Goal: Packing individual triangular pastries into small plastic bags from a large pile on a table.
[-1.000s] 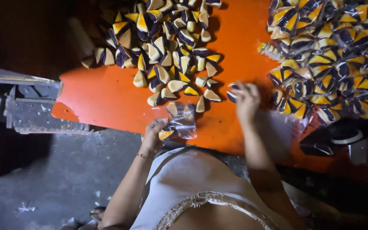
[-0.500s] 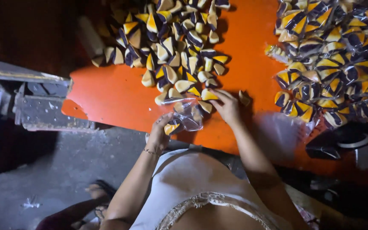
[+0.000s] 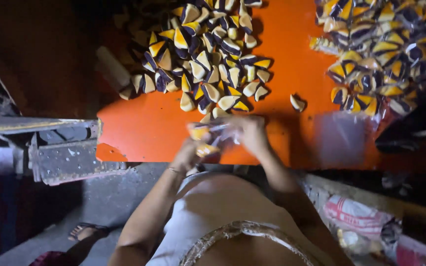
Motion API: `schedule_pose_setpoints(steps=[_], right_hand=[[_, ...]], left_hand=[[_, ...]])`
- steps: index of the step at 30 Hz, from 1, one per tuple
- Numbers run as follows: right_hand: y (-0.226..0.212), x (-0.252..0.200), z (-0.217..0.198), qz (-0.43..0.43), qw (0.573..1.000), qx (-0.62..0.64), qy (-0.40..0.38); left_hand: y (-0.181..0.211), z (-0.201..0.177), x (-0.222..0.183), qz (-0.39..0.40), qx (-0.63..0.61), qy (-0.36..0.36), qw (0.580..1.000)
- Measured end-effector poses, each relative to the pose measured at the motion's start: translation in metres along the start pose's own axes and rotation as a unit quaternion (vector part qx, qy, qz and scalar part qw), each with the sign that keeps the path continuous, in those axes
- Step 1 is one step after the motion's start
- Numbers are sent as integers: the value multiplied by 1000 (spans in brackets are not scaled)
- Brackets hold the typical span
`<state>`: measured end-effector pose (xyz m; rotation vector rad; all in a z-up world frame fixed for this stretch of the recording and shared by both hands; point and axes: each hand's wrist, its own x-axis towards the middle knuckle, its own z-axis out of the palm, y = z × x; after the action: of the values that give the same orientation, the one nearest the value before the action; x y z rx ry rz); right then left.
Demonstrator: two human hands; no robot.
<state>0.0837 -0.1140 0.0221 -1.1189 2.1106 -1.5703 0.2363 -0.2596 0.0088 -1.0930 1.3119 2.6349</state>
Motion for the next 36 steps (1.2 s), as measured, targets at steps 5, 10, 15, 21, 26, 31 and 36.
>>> schedule_pose_setpoints(steps=[5, 10, 15, 21, 26, 31, 36], right_hand=[[130, 26, -6, -13, 932, -356, 65], [73, 27, -99, -89, 931, -303, 185], [74, 40, -93, 67, 980, 45, 183], [169, 62, -112, -207, 880, -426, 7], [126, 83, -122, -364, 776, -502, -118], [118, 69, -148, -291, 792, -473, -253], [32, 56, -172, -153, 804, -484, -310]], left_hand=[[-12, -77, 24, 10, -66, 15, 998], [-3, -74, 9, 20, -121, 21, 992], [-5, -42, 11, -1, -170, 11, 985], [-12, 3, 9, 22, -189, 39, 981], [-37, 37, 21, 63, -222, 33, 973], [-46, 74, 32, 119, -232, 38, 965], [-45, 96, 30, 156, -252, 42, 954]])
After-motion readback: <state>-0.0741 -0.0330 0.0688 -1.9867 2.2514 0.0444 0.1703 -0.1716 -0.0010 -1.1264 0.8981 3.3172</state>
